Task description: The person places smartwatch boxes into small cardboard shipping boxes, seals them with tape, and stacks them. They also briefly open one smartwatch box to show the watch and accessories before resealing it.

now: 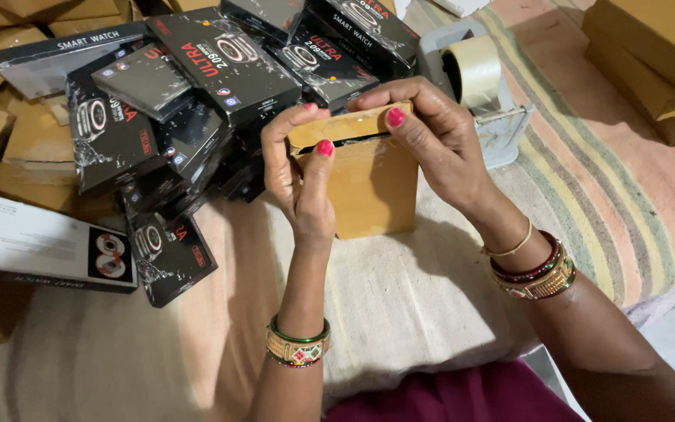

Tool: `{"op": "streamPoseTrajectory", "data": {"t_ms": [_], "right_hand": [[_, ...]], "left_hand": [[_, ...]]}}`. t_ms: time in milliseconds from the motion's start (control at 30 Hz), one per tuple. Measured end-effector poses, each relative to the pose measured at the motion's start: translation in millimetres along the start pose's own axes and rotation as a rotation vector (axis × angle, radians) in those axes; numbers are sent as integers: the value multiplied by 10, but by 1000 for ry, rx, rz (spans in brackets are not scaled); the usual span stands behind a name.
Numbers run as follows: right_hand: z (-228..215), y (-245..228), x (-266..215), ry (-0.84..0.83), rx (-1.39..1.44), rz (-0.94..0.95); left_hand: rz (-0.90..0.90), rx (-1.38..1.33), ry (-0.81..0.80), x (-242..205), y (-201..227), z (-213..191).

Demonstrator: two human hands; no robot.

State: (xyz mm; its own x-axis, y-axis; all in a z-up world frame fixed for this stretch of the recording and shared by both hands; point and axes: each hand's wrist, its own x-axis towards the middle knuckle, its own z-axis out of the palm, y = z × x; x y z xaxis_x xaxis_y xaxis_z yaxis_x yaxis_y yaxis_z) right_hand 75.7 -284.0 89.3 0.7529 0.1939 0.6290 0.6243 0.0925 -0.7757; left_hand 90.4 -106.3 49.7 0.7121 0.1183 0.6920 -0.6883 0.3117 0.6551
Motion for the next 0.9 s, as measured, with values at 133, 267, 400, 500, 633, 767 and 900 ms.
{"op": "streamPoseTrajectory", "data": {"t_ms": [133,267,400,500,633,767,900], "right_hand": [[-49,86,-9,-32,-67,-103],[-105,176,-45,-38,-84,-112],[-122,244,-54,-54,-177,-235],[-125,236,-69,-60,-191,-293],[-166,137,-161,-83,-136,-242],[-370,87,-343,276,-513,-66],[-799,230,-519,488,-1338,182]], "left_hand": [[75,-25,-29,29,-47,-16],[132,15,-28,31,-45,-8],[195,241,-80,19,37,46],[314,533,-148,7,105,78],[345,525,-95,7,113,95],[334,496,-34,-11,74,28],[339,468,-12,-53,37,-6]]}}
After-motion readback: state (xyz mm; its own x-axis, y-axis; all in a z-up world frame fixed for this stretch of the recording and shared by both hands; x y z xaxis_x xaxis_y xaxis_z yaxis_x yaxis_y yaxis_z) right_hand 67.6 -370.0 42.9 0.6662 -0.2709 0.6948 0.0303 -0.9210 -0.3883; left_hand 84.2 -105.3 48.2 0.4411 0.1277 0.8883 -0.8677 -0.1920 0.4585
